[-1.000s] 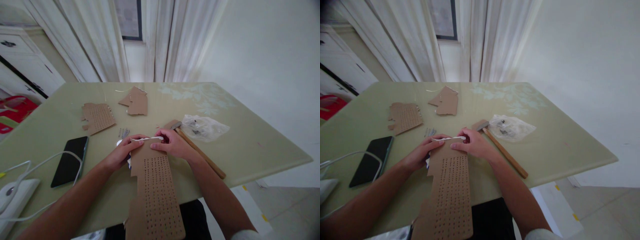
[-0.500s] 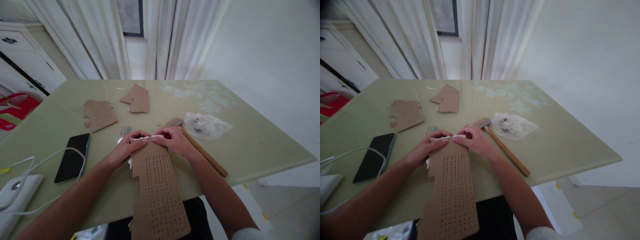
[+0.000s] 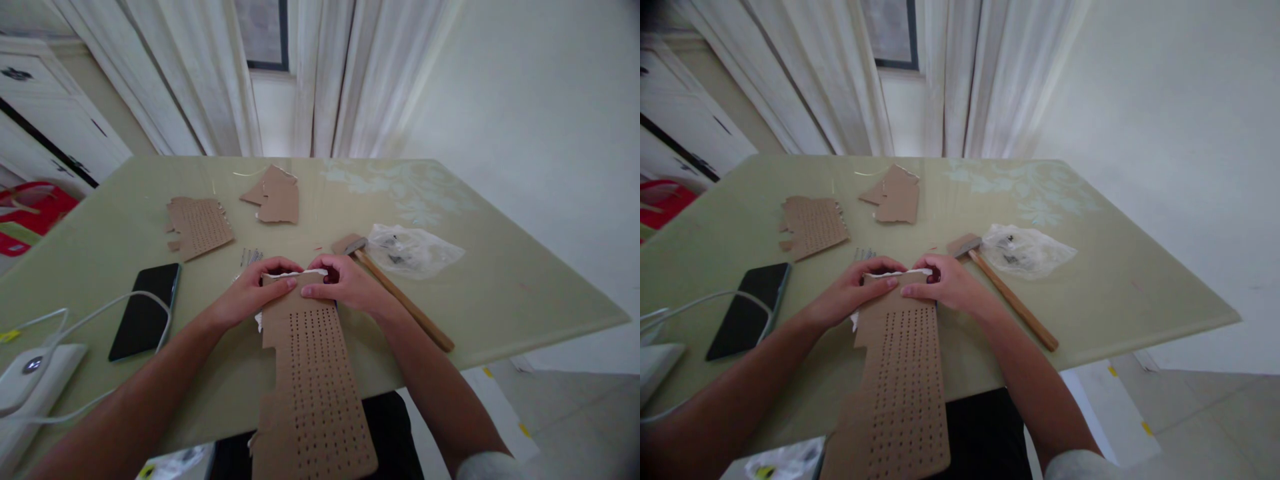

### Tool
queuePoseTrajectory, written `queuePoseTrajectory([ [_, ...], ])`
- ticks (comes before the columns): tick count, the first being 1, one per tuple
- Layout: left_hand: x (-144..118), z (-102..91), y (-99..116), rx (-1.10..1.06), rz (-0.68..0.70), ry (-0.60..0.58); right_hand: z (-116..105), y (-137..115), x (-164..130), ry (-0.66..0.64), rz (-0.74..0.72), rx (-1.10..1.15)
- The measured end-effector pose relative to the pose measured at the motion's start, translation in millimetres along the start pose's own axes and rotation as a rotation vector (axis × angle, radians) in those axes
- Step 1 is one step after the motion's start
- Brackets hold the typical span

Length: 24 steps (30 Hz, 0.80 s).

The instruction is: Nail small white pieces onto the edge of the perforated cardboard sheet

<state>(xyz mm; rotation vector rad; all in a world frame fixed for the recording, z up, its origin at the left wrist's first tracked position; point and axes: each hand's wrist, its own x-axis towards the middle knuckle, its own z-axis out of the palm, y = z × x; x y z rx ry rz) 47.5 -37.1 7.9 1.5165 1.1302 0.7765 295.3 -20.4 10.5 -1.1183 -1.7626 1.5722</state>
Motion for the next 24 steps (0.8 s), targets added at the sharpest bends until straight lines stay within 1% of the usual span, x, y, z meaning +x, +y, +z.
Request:
queuePoseTrajectory([
  [2, -0.4, -0.9, 0.5, -0.009, -0.002, 0.001, 0.0, -0.8, -0.2, -0.007, 0.012, -0.012],
  [5, -1.2, -1.8, 1.2, -0.054, -0.043, -0.021, -0.5, -2.0, -0.9, -0.013, 0.026, -0.024],
  [10, -1.8, -1.5, 3.0, -0.093, -0.107, -0.056, -1.4, -4.3, -3.1, 0.01, -0.023, -0.071],
  [13, -2.0, -2.0, 1.8, -0.094, -0.105, -0.051, -1.6, -6.6, -3.2, -0.011, -0.015, -0.092],
  [18, -1.9, -4.9, -0.5, -0.02, -0.077, -0.066, -1.3, -8.0, -1.9, -0.021, 0.022, -0.026],
  [21, -1.9, -5.2, 0.2, -0.03, -0.077, -0.074, -2.5, -8.4, -2.1, -0.047, 0.019, -0.031],
  [24, -2.1, -4.4, 1.4, -0.024, -0.064, -0.065, -4.2, -8.5, -2.4, -0.07, 0.048, -0.048],
])
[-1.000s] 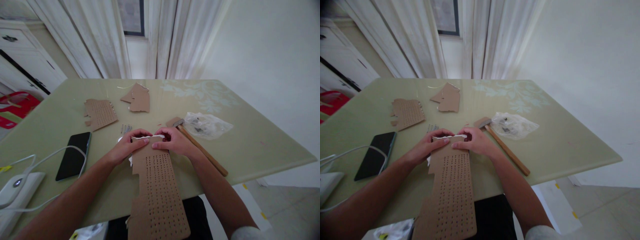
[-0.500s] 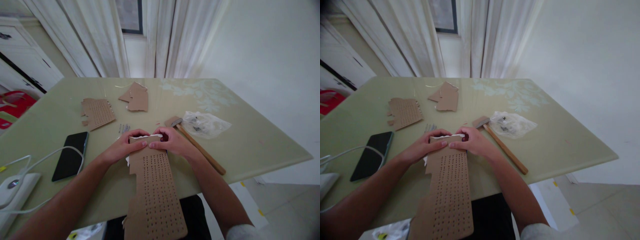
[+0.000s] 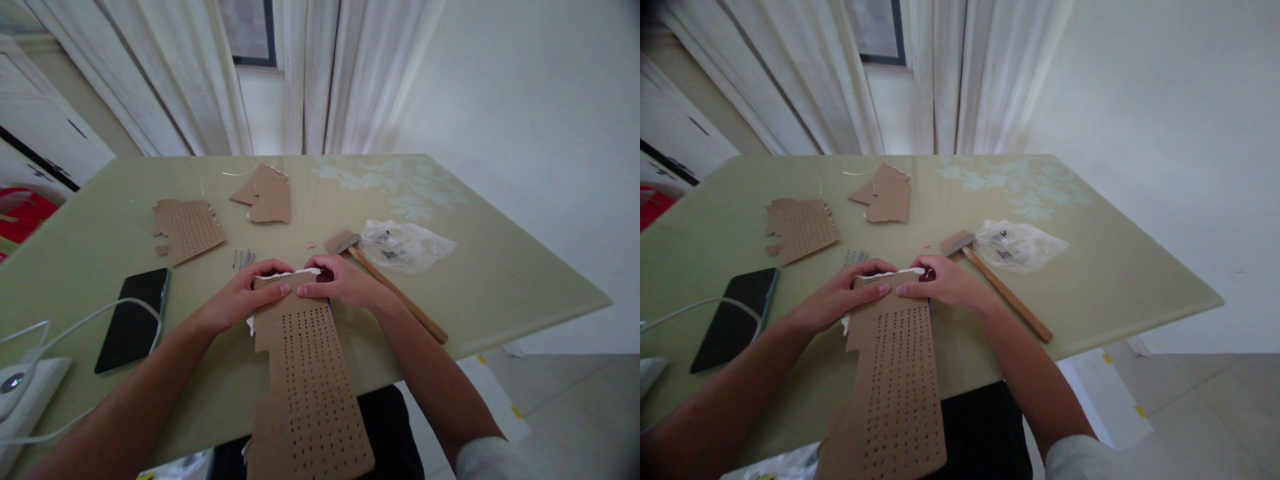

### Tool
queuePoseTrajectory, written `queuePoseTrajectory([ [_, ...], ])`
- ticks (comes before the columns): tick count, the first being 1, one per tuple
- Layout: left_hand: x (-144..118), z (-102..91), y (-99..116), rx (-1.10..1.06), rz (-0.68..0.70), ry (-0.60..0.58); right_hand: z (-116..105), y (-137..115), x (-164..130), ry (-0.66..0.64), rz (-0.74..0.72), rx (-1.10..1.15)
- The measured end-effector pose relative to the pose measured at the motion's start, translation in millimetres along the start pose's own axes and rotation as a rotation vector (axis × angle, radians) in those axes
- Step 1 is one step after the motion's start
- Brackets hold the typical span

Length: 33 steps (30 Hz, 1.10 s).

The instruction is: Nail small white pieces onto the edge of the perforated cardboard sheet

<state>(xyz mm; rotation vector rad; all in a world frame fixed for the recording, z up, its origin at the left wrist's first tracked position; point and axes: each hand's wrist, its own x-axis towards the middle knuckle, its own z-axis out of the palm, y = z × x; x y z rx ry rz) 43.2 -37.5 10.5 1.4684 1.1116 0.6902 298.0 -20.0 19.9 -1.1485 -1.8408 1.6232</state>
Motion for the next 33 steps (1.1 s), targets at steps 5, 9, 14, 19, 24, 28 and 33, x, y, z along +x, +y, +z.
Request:
queuePoseTrajectory([
  [5, -0.3, -1.1, 1.7, 0.03, 0.004, -0.01, -1.6, -0.1, -1.0, 0.023, -0.013, -0.071],
  [9, -1.2, -2.6, 0.8, 0.06, 0.021, -0.023, -1.7, -2.1, -2.8, 0.004, 0.011, -0.073],
  [14, -1.3, 0.0, 1.0, 0.044, 0.025, -0.036, -0.9, -3.3, -3.7, 0.039, -0.017, -0.127],
  [19, 6.7, -20.5, -3.9, 0.012, 0.124, 0.327, 0.1, -2.6, -2.4, 0.042, 0.004, -0.131],
  [24, 12.2, -62.9, -24.0, 0.734, -0.032, 0.66, 2.0, -1.0, -2.3, 0.056, -0.009, -0.105],
  [28, 14.2, -72.3, -36.3, 0.961, -0.117, 0.589, 3.5, 2.9, -0.3, 0.028, -0.092, -0.007],
  [33, 16.9, -68.7, -38.4, 1.087, -0.25, 0.521, 3.6, 6.6, 1.9, 0.009, -0.162, 0.029],
])
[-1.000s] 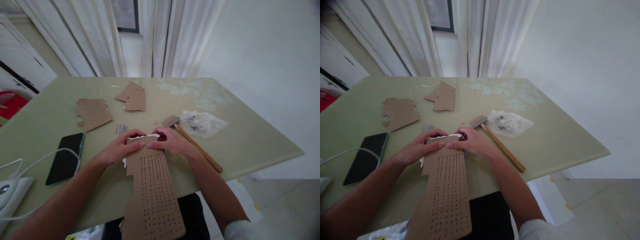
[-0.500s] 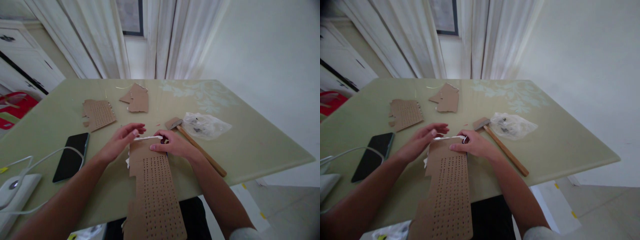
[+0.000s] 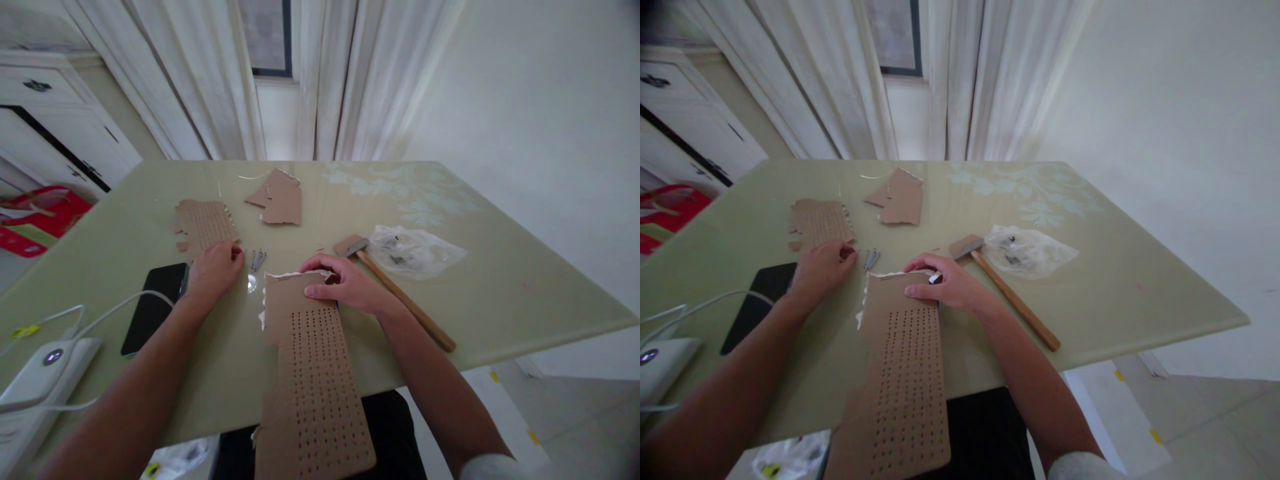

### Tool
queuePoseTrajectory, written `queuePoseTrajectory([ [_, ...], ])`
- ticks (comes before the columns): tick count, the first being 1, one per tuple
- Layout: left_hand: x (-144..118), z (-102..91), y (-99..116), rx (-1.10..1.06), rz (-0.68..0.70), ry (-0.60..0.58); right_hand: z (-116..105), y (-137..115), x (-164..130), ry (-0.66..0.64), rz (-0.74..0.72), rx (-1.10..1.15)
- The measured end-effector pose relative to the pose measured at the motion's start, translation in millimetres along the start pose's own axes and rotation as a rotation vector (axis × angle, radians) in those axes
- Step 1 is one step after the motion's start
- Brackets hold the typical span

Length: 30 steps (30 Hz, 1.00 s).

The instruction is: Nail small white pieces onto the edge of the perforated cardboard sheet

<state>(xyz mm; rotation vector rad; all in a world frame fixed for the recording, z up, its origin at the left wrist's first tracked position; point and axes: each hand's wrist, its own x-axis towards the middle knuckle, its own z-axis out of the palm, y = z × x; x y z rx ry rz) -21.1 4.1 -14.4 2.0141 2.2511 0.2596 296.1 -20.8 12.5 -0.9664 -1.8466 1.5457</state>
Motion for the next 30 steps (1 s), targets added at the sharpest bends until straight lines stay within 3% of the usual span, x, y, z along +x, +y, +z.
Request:
queuePoseTrajectory([
  [4, 0.6, 0.9, 0.8, 0.054, 0.034, 0.012, -1.0, 0.3, 0.3, -0.021, 0.008, 0.01],
  [6, 0.1, -0.4, 4.5, -0.027, 0.043, 0.088, -1.3, -1.2, 0.4, -0.019, 0.008, -0.001],
  [10, -11.3, -8.8, 25.0, -0.645, 0.216, 0.296, -1.6, -4.2, 0.7, -0.016, 0.001, -0.008],
  [12, -23.0, -13.5, 38.0, -0.908, 0.365, 0.296, -1.8, -4.2, 0.9, -0.025, -0.003, 0.003],
  [15, -39.8, -18.0, 51.0, -1.147, 0.509, 0.186, -2.2, -2.8, 1.5, -0.029, -0.008, 0.003],
  [20, -44.5, -19.2, 50.1, -1.095, 0.579, -0.012, -2.3, -1.3, 2.1, -0.021, -0.015, -0.012],
  [30, -40.6, -17.4, 47.3, -1.017, 0.608, -0.036, -2.5, -3.0, 2.8, -0.025, -0.024, -0.013],
])
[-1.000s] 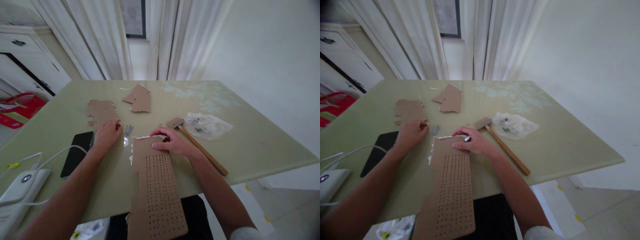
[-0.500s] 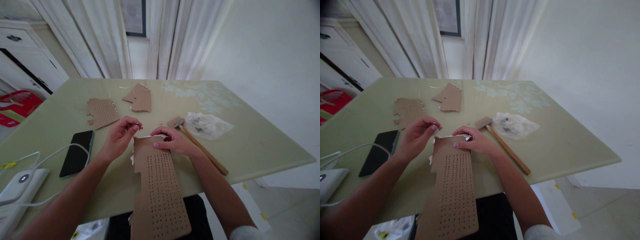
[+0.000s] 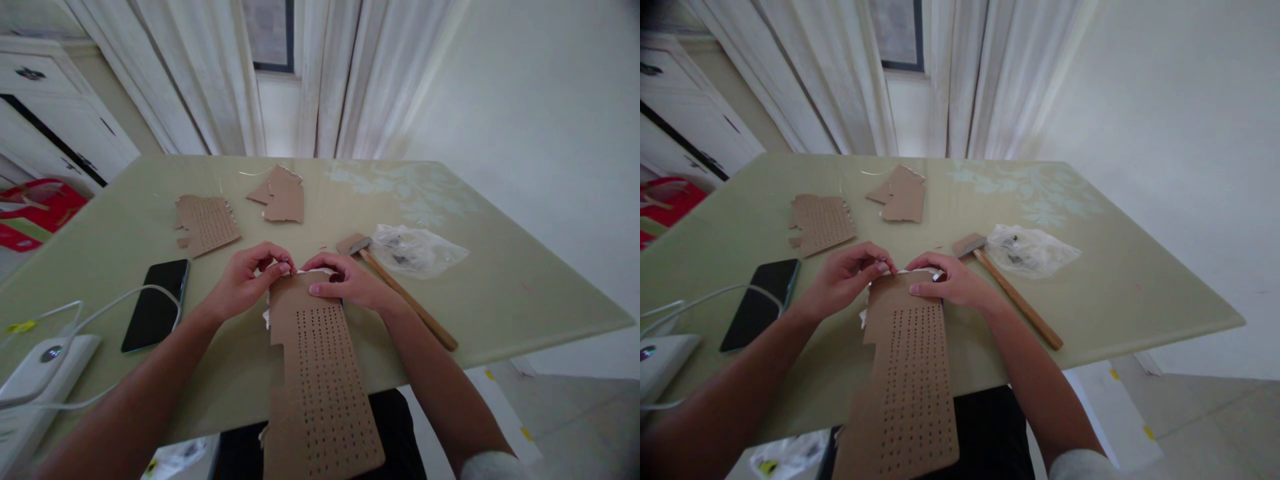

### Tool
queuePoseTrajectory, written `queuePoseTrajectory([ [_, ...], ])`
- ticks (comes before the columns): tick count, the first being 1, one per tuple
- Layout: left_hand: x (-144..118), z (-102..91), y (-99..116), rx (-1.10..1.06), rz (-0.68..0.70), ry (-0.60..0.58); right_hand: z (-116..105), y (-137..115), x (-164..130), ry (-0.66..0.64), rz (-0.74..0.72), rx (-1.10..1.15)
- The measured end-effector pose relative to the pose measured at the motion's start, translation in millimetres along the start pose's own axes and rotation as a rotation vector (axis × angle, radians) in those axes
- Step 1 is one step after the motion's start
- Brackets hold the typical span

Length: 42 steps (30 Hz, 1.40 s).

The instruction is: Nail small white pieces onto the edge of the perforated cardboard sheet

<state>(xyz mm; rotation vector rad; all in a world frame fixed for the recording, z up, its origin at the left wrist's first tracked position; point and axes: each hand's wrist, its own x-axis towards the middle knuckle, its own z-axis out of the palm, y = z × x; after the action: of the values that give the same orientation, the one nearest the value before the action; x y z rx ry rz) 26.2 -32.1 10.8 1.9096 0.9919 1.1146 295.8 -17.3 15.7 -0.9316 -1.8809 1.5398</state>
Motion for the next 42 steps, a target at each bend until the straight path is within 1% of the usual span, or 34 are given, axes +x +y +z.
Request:
queuePoseTrajectory([
  [4, 0.5, -0.4, 1.0, 0.017, 0.019, -0.005, 0.4, 0.0, 0.3, 0.002, -0.008, -0.01],
  [10, 2.0, -1.1, 8.1, 0.055, 0.05, 0.0, 0.9, 0.4, -0.2, 0.003, 0.001, -0.003],
  [14, 2.3, -1.1, 10.8, 0.064, 0.051, -0.001, 0.6, 0.3, -0.7, -0.001, 0.009, 0.008],
  [20, 3.2, -0.9, 11.9, 0.079, 0.038, -0.004, 0.1, 0.5, -0.7, 0.0, 0.014, 0.002],
  [31, 2.8, 0.1, 12.3, 0.097, 0.084, 0.015, 0.1, 2.7, -0.2, 0.0, 0.011, -0.01],
  [42, 2.1, 1.2, 13.7, 0.099, 0.049, 0.018, 0.2, 0.1, -0.3, 0.0, -0.001, -0.013],
])
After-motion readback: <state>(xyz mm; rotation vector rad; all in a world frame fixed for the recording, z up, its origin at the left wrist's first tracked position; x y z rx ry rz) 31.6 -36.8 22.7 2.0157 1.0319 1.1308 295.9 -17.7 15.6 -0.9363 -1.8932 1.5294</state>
